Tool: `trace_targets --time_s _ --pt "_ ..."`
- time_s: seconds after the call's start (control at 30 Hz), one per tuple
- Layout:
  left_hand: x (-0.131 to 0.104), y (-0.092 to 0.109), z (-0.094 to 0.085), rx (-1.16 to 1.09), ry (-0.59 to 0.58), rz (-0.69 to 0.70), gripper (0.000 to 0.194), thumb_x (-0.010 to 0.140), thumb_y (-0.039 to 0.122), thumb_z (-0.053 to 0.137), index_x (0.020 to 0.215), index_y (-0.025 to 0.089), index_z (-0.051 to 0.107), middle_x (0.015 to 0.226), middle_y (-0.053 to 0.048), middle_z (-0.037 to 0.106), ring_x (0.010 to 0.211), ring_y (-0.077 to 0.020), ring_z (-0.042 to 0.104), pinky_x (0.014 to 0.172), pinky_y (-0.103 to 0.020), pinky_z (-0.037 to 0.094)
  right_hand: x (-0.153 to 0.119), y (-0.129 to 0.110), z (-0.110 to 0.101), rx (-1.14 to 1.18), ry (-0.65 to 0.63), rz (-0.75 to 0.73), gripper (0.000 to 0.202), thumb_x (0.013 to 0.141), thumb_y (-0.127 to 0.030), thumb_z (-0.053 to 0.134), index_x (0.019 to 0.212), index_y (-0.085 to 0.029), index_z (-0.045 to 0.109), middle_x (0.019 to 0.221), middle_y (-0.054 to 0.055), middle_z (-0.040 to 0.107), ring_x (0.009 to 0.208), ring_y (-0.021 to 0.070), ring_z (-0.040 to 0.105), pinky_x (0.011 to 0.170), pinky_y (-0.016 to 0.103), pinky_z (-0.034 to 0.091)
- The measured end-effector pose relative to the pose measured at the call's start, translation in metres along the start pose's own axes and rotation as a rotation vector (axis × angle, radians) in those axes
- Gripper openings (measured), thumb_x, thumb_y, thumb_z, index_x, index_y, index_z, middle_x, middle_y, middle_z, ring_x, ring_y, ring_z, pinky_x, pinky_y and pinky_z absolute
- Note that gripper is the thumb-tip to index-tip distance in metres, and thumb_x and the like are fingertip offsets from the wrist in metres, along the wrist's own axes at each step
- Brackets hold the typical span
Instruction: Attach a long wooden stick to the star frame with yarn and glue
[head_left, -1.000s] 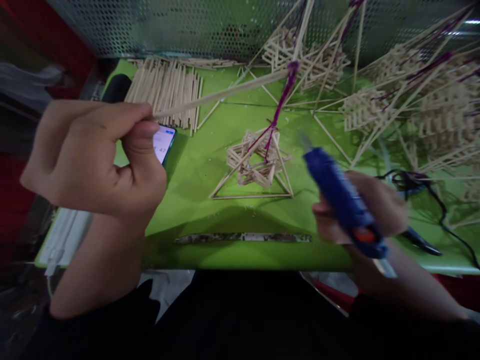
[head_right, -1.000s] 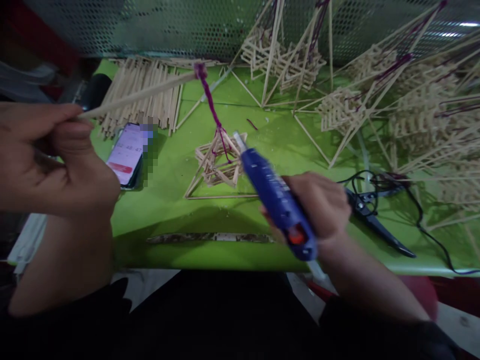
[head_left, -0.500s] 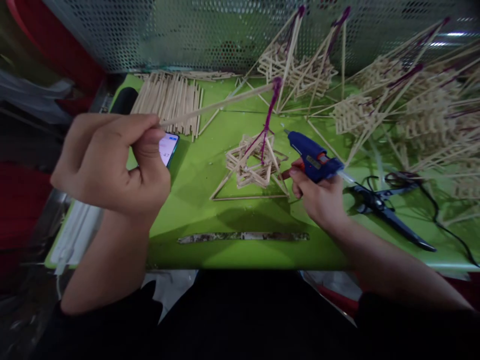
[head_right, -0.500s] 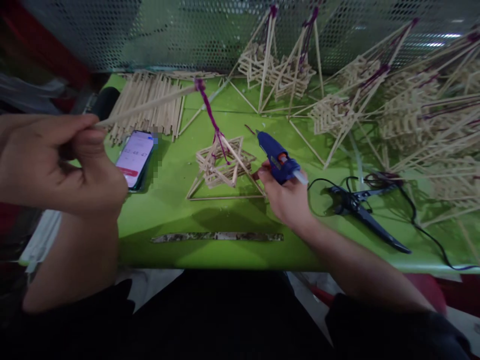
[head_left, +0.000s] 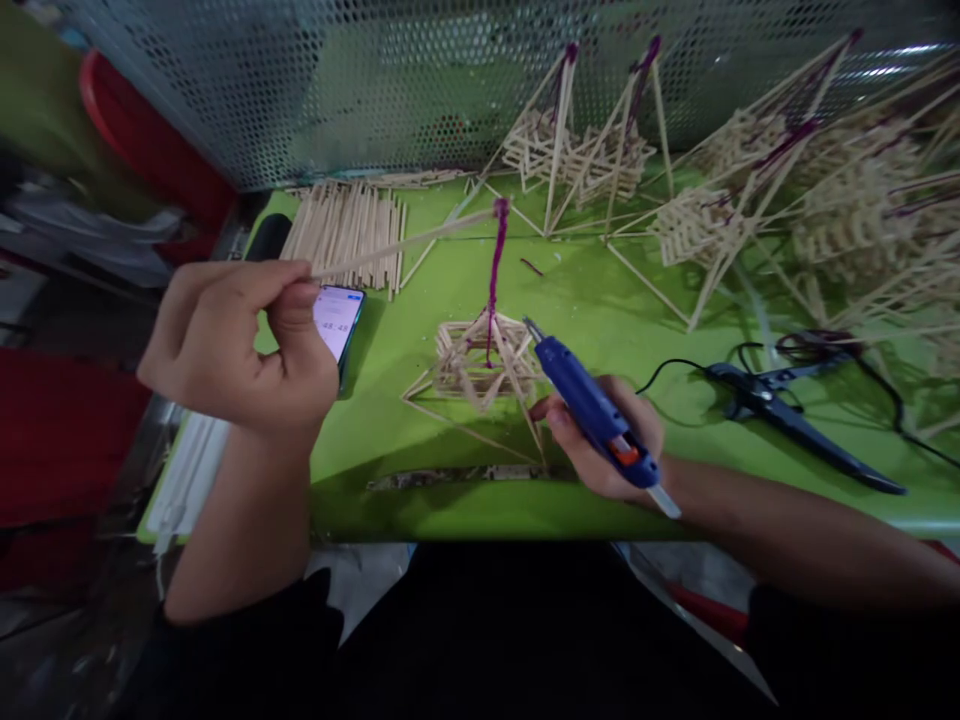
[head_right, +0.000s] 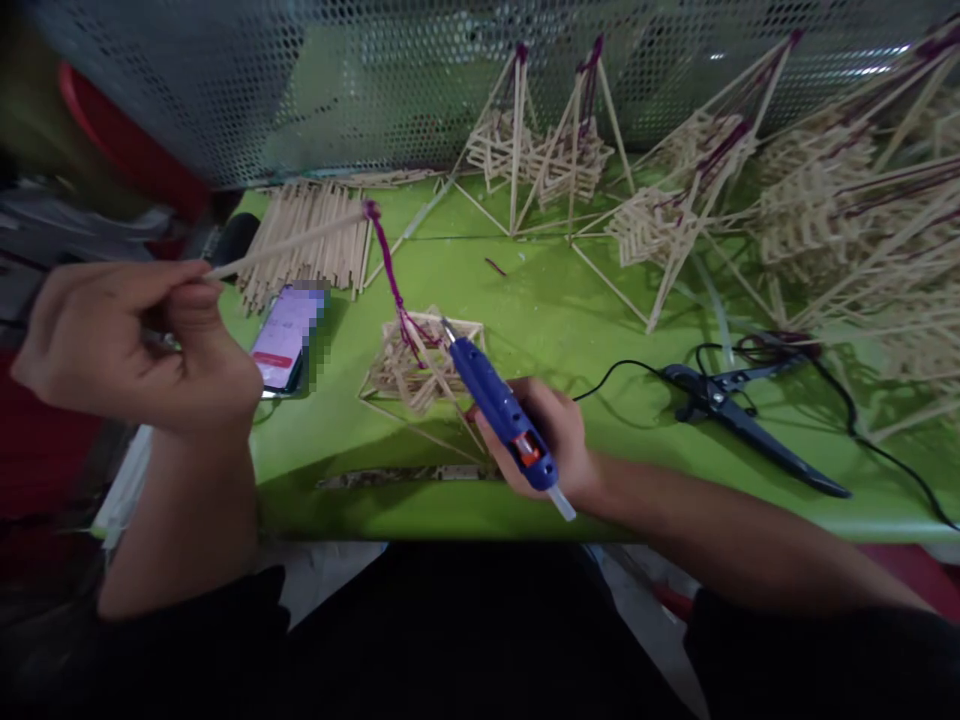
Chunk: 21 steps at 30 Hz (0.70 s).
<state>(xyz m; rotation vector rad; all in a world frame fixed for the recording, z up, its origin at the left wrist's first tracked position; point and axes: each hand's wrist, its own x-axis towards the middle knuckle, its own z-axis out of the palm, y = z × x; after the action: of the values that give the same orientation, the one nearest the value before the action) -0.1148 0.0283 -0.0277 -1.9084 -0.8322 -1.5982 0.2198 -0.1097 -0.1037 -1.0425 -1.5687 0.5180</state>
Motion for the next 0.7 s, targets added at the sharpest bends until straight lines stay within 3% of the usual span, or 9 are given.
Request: trace_targets --time_s 0.2,0.33,0.47,0.53,0.6,0.7 --pt "0.002 0.0 0.001 -0.027 0.028 -0.006 0.035 0.117 0.048 0.079 0.11 0.017 0.095 0.089 -0.011 0.085 0.084 -0.0237 0.081 0.083 -0.036 0.058 0.002 -0.007 -0.003 0.027 -0.226 -0.21 0.021 0.102 -0.022 0.082 0.119 -0.029 0.072 0.085 0.0 0.079 0.067 0.0193 0.075 0.061 0.033 0.061" --pt "0.004 0.0 0.001 -0.037 0.055 -0.023 0.038 0.116 0.05 0.08 0.107 0.017 0.095 0.086 -0.011 0.086 0.082 -0.0235 0.08 0.082 -0.037 0.058 0.009 -0.004 0.006 0.154 -0.309 -0.346 0.02 0.115 -0.035 0.071 0.132 -0.024 0.072 0.084 0.001 0.078 0.062 0.0173 0.071 0.059 0.032 0.057" --pt "0.004 -0.002 0.002 -0.039 0.092 -0.047 0.041 0.115 0.053 0.08 0.102 0.016 0.094 0.082 -0.011 0.084 0.077 -0.0223 0.078 0.082 -0.038 0.057 0.009 -0.004 0.012 0.23 -0.326 -0.438 0.029 0.122 -0.05 0.062 0.128 -0.022 0.069 0.09 0.005 0.084 0.059 0.0161 0.072 0.054 0.033 0.054" --pt "0.003 -0.004 0.001 -0.039 0.081 -0.044 0.039 0.114 0.051 0.081 0.102 0.016 0.095 0.082 -0.012 0.084 0.077 -0.0228 0.077 0.078 -0.036 0.055 0.005 -0.005 0.009 0.238 -0.306 -0.404 0.022 0.119 -0.045 0.069 0.126 -0.024 0.07 0.09 0.004 0.085 0.063 0.0172 0.075 0.056 0.033 0.057" --pt "0.003 -0.006 0.001 -0.041 0.071 -0.037 0.037 0.113 0.05 0.081 0.103 0.016 0.095 0.082 -0.012 0.084 0.077 -0.0233 0.077 0.074 -0.034 0.053 0.002 -0.003 0.004 0.247 -0.22 -0.275 0.01 0.112 -0.035 0.079 0.118 -0.028 0.074 0.089 0.001 0.085 0.065 0.0183 0.077 0.061 0.034 0.062" --pt "0.004 -0.01 0.001 -0.052 0.094 -0.025 0.037 0.111 0.051 0.083 0.101 0.017 0.095 0.079 -0.01 0.083 0.073 -0.0222 0.075 0.073 -0.035 0.053 0.008 0.011 -0.003 0.236 -0.052 -0.07 0.01 0.11 -0.026 0.084 0.113 -0.03 0.075 0.089 -0.001 0.086 0.063 0.017 0.076 0.061 0.032 0.064"
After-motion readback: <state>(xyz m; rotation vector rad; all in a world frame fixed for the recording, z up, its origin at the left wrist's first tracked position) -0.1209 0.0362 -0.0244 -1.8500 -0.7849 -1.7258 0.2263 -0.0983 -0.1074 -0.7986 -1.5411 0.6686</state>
